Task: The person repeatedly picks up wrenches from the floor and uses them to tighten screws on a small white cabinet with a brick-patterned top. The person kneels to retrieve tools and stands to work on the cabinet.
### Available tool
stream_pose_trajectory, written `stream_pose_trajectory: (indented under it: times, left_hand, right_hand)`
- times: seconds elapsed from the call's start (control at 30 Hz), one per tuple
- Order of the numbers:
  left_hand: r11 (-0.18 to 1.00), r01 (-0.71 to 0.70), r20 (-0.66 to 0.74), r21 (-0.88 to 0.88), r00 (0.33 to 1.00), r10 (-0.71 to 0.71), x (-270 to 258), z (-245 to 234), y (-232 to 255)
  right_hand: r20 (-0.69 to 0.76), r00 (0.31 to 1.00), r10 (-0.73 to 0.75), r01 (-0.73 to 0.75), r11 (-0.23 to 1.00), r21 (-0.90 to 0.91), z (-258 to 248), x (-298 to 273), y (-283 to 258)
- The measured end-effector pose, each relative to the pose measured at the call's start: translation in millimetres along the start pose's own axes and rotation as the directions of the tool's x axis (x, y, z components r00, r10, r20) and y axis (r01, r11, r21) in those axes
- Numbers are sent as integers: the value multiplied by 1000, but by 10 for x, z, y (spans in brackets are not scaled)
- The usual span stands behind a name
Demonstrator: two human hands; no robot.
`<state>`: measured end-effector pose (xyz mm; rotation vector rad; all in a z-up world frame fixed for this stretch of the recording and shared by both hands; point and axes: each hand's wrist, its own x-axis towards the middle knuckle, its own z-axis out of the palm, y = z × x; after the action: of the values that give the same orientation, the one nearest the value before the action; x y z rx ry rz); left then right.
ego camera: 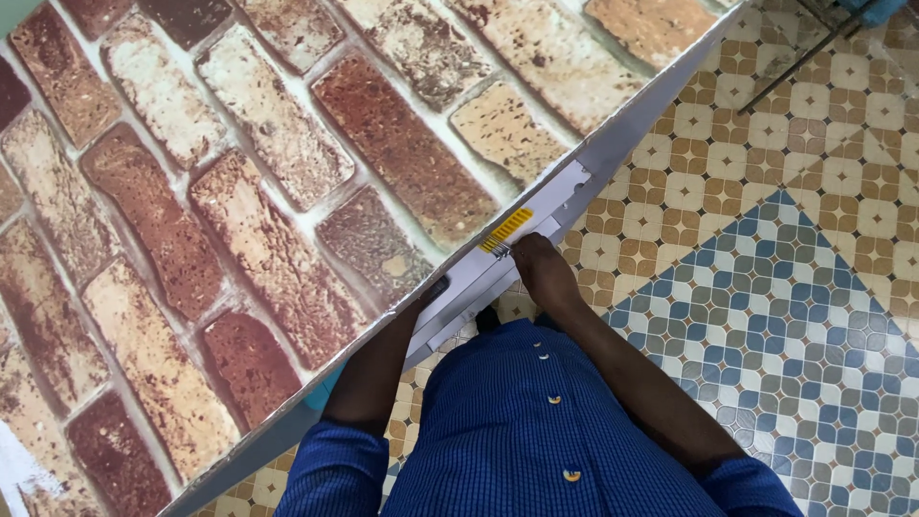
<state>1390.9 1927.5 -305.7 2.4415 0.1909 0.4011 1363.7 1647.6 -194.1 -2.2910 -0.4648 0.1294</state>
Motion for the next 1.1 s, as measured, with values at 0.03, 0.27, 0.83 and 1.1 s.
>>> stream_pose_trajectory:
  times: [0.03, 0.27, 0.83, 1.1]
  left_hand:
    - [1000, 0, 0, -1, 1000, 0, -9, -4, -6]
    - [1000, 7, 2, 8, 1000, -7, 25, -12, -26]
    - [999, 37, 19, 12, 999, -37, 113, 31, 8]
    - [999, 40, 29, -2, 999, -40, 75, 76, 40]
  right_hand:
    - [7, 999, -36, 36, 999, -38, 8, 3, 8]
    - [46, 969, -244, 248, 934, -256, 3, 15, 30]
    - [55, 960, -275, 281, 937, -210, -1, 31, -42]
    - [132, 977, -166, 194, 950, -243, 12, 57, -33]
